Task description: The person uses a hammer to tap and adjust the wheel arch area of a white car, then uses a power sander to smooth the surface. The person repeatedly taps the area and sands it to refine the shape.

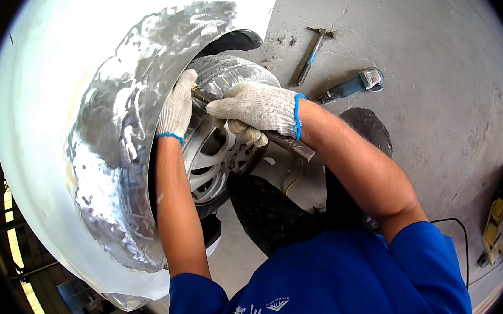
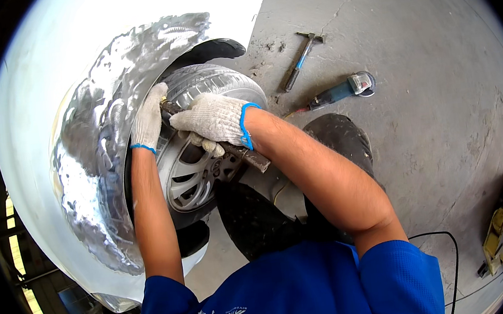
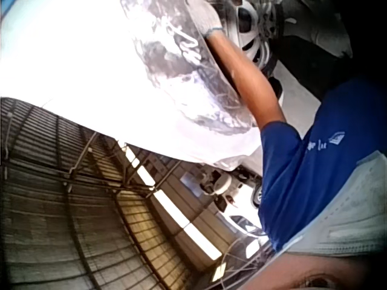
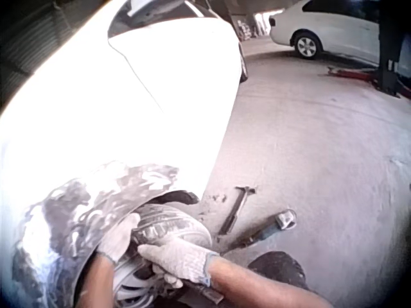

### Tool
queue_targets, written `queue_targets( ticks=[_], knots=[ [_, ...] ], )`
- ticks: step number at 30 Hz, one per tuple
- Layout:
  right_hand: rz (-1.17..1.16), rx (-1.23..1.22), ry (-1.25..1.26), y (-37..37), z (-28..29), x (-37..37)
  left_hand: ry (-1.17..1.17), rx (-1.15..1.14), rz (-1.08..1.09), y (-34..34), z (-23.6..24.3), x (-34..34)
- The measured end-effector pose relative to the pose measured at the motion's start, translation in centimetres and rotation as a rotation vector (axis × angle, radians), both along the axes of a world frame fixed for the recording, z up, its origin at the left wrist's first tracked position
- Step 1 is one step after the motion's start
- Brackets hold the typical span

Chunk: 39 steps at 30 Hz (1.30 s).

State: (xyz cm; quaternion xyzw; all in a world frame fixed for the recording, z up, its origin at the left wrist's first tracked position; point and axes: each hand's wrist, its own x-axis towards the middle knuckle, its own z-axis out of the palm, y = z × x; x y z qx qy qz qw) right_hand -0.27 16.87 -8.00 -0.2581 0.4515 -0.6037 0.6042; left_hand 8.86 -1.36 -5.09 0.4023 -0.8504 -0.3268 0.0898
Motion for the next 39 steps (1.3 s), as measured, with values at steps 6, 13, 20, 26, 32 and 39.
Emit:
queue_targets(
  ticks=[6, 13, 20, 26, 32, 39],
  knots=[
    [0.000, -0.003, -0.041, 0.2, 0.2, 0.3, 0.103, 0.013, -0.029, -0.2, -0.5, 0.7],
    [0.041, -0.066, -0.515, -0.2, -0.8, 1.3, 0.138, 0.066, -0.020, -0.1, 0.1, 0.5],
    [-0.096, -0.111, -0.481, -1.1, -0.1, 3.4, 0.157, 0.156, -0.015, -0.1, 0.1, 0.4],
    [-0.159, -0.144, -0.307, -1.6, -0.7, 4.3, 0.267, 0.153, -0.004, -0.4, 0.1, 0.1],
    [-0.100, -0.063, -0.233, -1.4, -0.1, 3.7, 0.124, 0.164, -0.028, -1.8, -0.4, 1.1],
    [-0.008, -0.045, -0.213, -0.8, 0.5, 2.6, 0.088, 0.120, 0.028, -0.6, -0.1, 1.2]
  ],
)
